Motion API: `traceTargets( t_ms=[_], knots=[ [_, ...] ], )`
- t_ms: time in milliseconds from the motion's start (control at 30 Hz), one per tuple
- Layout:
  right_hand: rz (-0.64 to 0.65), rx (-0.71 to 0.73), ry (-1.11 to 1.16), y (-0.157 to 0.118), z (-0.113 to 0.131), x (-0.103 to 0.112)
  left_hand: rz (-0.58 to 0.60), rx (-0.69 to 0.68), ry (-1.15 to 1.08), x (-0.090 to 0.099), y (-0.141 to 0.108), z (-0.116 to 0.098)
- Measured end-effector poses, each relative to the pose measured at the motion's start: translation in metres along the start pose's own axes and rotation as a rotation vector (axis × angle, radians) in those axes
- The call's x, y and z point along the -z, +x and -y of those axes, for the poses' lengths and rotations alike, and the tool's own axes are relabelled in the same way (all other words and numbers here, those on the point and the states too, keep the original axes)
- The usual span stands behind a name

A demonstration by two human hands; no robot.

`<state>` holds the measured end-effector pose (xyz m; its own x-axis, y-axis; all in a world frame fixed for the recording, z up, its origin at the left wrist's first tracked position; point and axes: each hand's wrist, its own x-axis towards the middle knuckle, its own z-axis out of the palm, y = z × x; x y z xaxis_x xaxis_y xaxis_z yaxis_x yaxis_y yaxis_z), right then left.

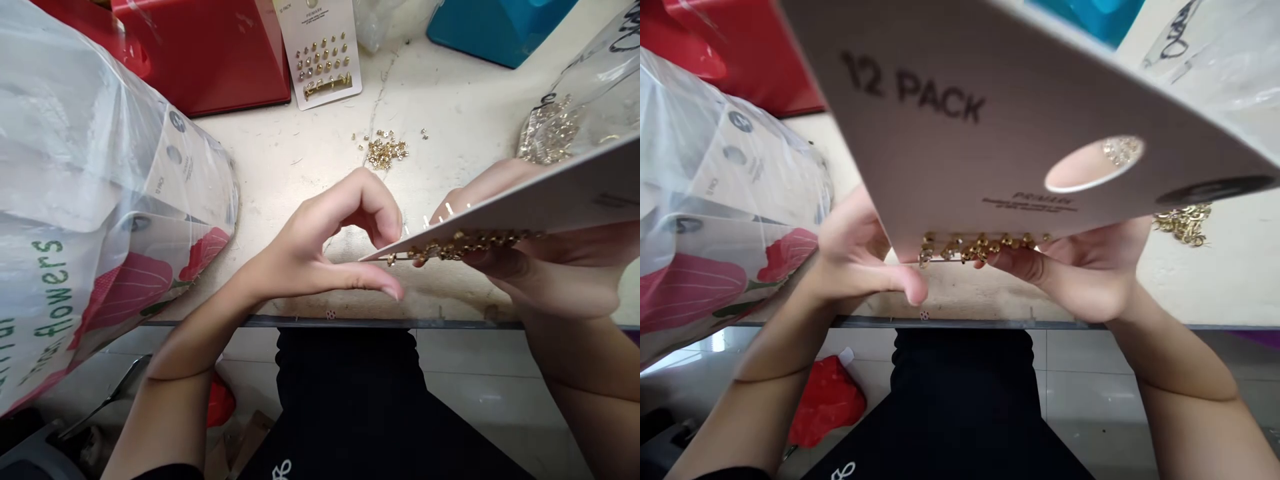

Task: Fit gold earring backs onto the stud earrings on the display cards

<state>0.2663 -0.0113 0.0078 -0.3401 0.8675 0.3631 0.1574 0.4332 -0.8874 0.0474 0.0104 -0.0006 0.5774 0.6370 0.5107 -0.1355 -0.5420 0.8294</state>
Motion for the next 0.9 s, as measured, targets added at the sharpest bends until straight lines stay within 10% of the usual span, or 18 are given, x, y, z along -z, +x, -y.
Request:
traceTargets(
  t_ms=[633,900],
  knots=[
    [0.283,-0.051,0.073,0.014,0.004,0.014,-0.137,0.005,0.036,-0.004,-0.005,0.006],
    [0.148,0.017,-0.047,-0.002,-0.008,0.012,-0.152,0.056,0.101,-0.003,-0.003,-0.001]
  ],
)
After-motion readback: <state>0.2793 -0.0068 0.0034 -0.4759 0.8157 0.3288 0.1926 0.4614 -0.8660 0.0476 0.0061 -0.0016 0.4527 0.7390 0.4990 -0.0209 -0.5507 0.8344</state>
